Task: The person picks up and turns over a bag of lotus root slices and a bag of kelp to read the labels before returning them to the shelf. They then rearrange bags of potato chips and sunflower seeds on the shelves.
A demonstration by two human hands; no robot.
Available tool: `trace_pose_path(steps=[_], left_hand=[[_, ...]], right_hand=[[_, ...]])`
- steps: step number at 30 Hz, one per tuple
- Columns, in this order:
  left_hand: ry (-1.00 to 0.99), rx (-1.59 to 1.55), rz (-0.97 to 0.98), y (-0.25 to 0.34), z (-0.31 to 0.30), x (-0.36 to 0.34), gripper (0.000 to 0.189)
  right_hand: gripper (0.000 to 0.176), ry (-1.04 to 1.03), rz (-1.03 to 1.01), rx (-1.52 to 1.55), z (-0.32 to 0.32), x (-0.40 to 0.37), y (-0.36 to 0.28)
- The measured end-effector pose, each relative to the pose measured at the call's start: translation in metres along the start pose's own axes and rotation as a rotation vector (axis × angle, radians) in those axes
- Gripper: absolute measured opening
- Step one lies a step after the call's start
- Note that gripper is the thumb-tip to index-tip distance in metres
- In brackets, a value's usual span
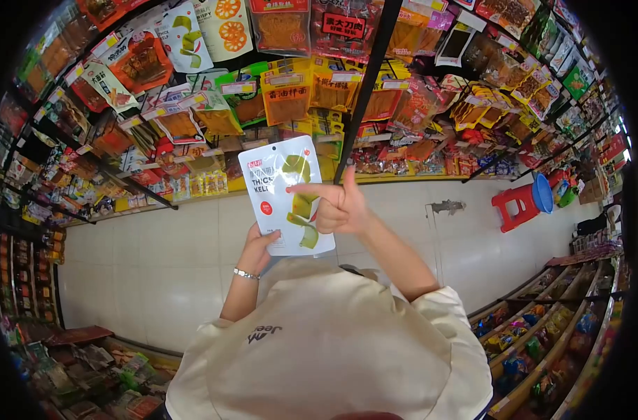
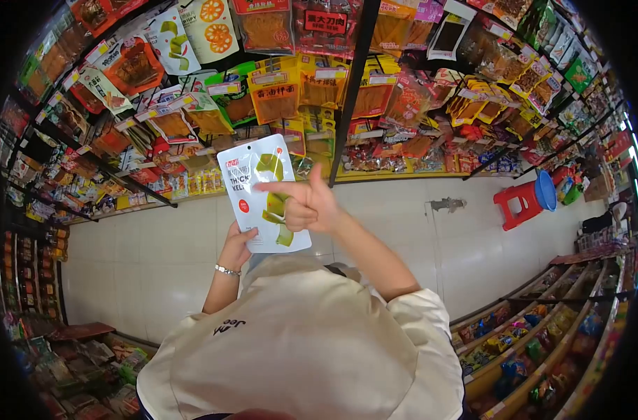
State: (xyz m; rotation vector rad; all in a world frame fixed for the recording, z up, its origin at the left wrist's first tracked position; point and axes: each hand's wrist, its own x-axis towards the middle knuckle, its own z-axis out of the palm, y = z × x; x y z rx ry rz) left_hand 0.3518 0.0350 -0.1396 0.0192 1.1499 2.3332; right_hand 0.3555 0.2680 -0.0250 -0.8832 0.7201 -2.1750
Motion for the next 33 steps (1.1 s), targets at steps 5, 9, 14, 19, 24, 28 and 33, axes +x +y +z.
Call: trace_pose_path(steps=[5,9,14,19,24,28,33], left_hand=[[0.027,0.112,0.033,0.001,0.004,0.006,0.041],[-0.024,0.158,0.03,0.013,0.017,0.016,0.041],[-0.035,0.095,0.002,0.015,0.029,0.021,0.038],[-0.053,-0.166,-0.054,0.019,0.032,0.041,0.037],[-0.014,-0.269,-0.076,0.021,0.034,0.05,0.039],[0.066,-0.278,-0.076,0.023,0.03,0.05,0.046],[0.047,-0.33,-0.182,0.026,0.015,0.05,0.045]], right_hand=[[0.103,0.152,-0.225,0.284,0.017,0.006,-0.006],[0.1,-0.102,-0.301,0.057,0.078,0.013,-0.047],[0.085,0.336,-0.186,0.257,0.01,-0.024,-0.015],[0.076,0.005,-0.378,0.289,0.024,-0.016,-0.025],[0.083,-0.049,-0.306,0.2,0.036,-0.02,-0.044],[0.077,0.44,-0.545,0.462,-0.029,-0.042,0.021],[0.076,-0.012,-0.506,0.528,-0.017,-0.019,0.022]])
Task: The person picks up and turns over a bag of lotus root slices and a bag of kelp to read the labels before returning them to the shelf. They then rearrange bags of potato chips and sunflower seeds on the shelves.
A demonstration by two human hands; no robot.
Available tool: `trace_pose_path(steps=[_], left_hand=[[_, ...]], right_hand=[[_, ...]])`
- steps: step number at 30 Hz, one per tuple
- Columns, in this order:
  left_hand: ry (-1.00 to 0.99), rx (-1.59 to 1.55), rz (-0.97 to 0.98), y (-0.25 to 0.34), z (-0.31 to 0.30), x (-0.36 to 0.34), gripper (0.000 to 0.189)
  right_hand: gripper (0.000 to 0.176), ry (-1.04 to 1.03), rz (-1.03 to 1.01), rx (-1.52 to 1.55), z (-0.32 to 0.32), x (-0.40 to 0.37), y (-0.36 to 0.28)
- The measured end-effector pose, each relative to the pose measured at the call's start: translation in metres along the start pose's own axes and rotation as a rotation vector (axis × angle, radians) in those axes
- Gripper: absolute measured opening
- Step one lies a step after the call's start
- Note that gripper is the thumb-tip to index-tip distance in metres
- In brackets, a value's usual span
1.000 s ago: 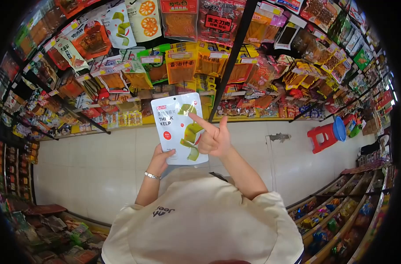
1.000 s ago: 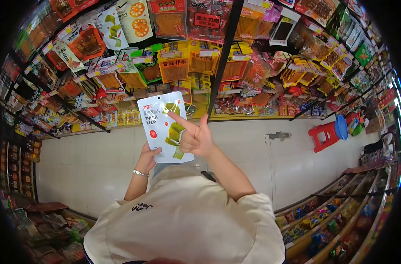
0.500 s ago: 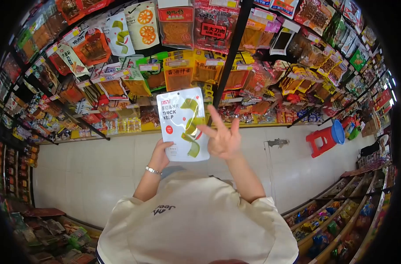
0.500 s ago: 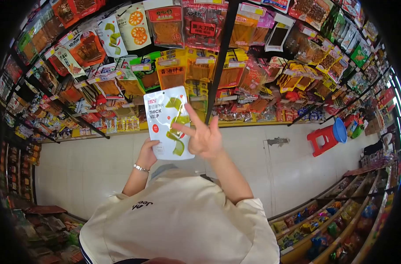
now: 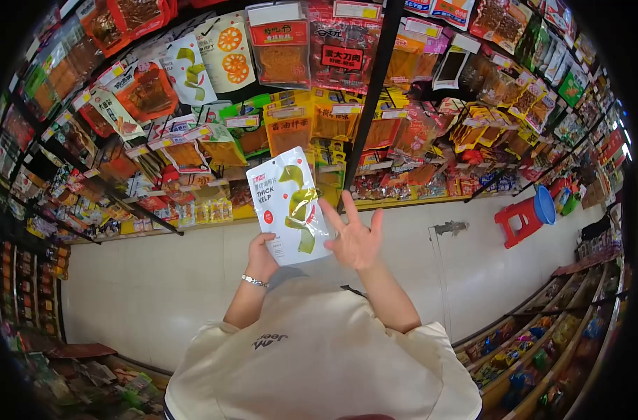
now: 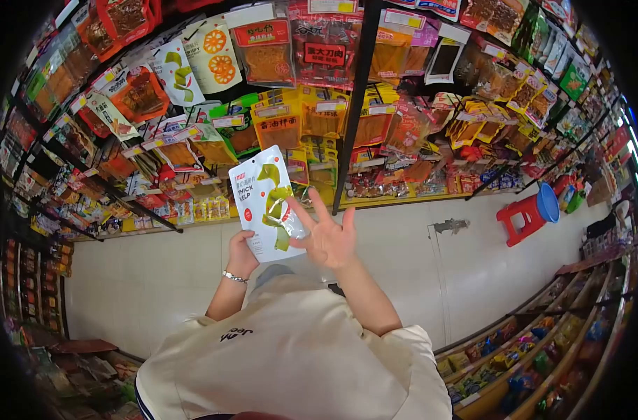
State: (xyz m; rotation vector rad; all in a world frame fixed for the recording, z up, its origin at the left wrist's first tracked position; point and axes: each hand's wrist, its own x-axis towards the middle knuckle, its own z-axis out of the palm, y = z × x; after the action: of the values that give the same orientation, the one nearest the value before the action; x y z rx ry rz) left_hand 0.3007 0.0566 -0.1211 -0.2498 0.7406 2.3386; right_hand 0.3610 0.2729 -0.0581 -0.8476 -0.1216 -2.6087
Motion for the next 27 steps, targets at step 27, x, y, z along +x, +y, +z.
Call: trace_pose_path(steps=[27], left_hand=[[-1.117,-0.959,-0.303,0.058,0.03,-0.069,0.015]], right_hand=[[0.076,0.543,-0.201,-0.317,0.004,0.146,0.097]])
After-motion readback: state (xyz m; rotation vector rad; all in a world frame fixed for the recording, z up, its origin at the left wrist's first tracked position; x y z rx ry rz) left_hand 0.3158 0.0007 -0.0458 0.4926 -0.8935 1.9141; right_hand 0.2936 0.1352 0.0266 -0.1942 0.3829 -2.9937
